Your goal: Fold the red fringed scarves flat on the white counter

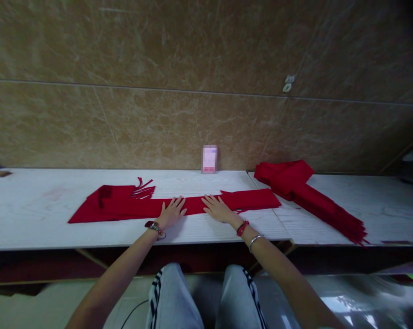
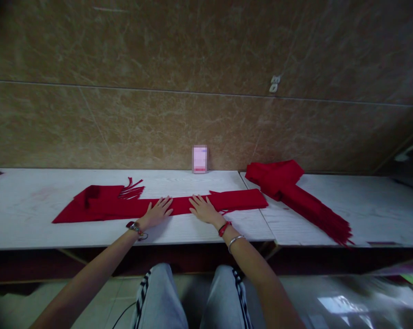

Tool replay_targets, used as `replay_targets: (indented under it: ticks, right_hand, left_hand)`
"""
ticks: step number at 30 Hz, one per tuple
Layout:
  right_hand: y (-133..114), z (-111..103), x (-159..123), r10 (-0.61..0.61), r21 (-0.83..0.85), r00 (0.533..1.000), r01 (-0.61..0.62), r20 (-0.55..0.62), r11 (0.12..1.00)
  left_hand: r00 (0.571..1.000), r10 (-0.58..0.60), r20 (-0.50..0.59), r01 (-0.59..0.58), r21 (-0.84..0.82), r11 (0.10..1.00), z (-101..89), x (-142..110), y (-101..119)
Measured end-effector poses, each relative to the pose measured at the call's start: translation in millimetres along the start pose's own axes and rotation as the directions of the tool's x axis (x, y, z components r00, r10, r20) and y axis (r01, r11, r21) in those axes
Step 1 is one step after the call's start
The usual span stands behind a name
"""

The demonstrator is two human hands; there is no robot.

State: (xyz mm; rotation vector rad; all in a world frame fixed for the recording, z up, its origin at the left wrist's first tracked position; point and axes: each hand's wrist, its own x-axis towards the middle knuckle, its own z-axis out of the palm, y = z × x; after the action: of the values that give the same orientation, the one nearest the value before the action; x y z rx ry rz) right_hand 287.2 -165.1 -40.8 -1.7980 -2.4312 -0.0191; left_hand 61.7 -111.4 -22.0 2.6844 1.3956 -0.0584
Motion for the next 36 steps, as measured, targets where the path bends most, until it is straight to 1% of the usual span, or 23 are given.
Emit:
replay_targets:
  ticks: [2,4,8,10,11,13,15,17,19,21,23,25,26,28,31,33,36]
  right_hand:
    - [0,0,0,0.026,0.011,1.0,-0.026,0.006,1.0]
    - [-1,0,-1,0.041,0.018,0.999,-0.041,-0.002,0.999]
    - [-5,-2,-2,0.055,0.032,0.998,-0.056,0.021,0.998]
    - [-9,-4,-1,0.058,0.032,0.998,-0.058,0.001,0.998]
    - [-12,-4,0,0.05,0.03,0.999,-0.049,-0.017,0.998]
    - [-16,-5,2,0.026,0.026,0.999,-0.025,-0.034,0.999]
    - [-19,-5,3,0.01,0.031,1.0,-0.01,-0.004,0.999]
    - [-20,-7,4,0.01,0.039,1.0,-0.01,0.017,0.999]
    - [-21,-10,4,-0.022,0.047,1.0,0.022,-0.018,0.999]
    - [-24,-12,6,-0.106,0.046,0.992,0.11,-0.074,0.993]
    - [-29,-14,9,-0.215,0.027,0.971,0.219,-0.1,0.975]
    - [-36,-13,14,-0.296,-0.009,0.952,0.296,-0.079,0.955]
    - [-39,-13,17,-0.315,-0.028,0.947,0.314,-0.064,0.949]
    - [-43,-11,21,-0.317,-0.046,0.947,0.315,-0.046,0.948]
    - [-43,-7,22,-0.278,-0.01,0.957,0.279,-0.082,0.96]
    - [-40,-5,18,-0.289,0.024,0.953,0.292,-0.095,0.956]
    - [-34,-4,11,-0.343,0.052,0.938,0.346,-0.052,0.937]
  left_hand:
    - [0.995,-0.086,0.04,0.086,-0.008,0.996,-3.2,-3,-5]
    - [0.988,-0.148,0.039,0.148,-0.004,0.989,-4.0,-8,-10]
    - [0.983,-0.175,-0.047,0.175,-0.003,0.985,0.0,-21,-15]
    - [0.976,-0.196,-0.093,0.197,-0.006,0.98,2.5,-26,-15]
    - [0.974,-0.204,-0.1,0.204,-0.006,0.979,3.4,-27,-14]
    - [0.973,-0.223,-0.066,0.223,-0.01,0.975,3.8,-28,-11]
    - [0.968,-0.249,-0.002,0.249,-0.017,0.968,0.9,-27,-11]
    - [0.976,-0.217,0.013,0.217,-0.007,0.976,-5.9,-27,-13]
    - [0.993,-0.113,-0.035,0.114,0.035,0.993,-15.5,-28,-21]
    - [0.997,0.008,-0.071,-0.001,0.098,0.995,-25.1,-32,-34]
    - [0.996,0.069,-0.063,-0.059,0.161,0.985,-32.1,-35,-48]
    - [0.995,0.089,-0.05,-0.075,0.222,0.972,-35.8,-38,-60]
    - [0.995,0.085,-0.058,-0.069,0.247,0.967,-36.5,-40,-66]
    - [0.993,0.075,-0.095,-0.048,0.267,0.963,-36.5,-42,-74]
    - [0.984,0.091,-0.154,-0.051,0.244,0.968,-32.5,-48,-82]
    - [0.984,0.105,-0.141,-0.071,0.228,0.971,-27.5,-52,-85]
    - [0.995,0.074,-0.069,-0.059,0.203,0.977,-22.8,-57,-87]
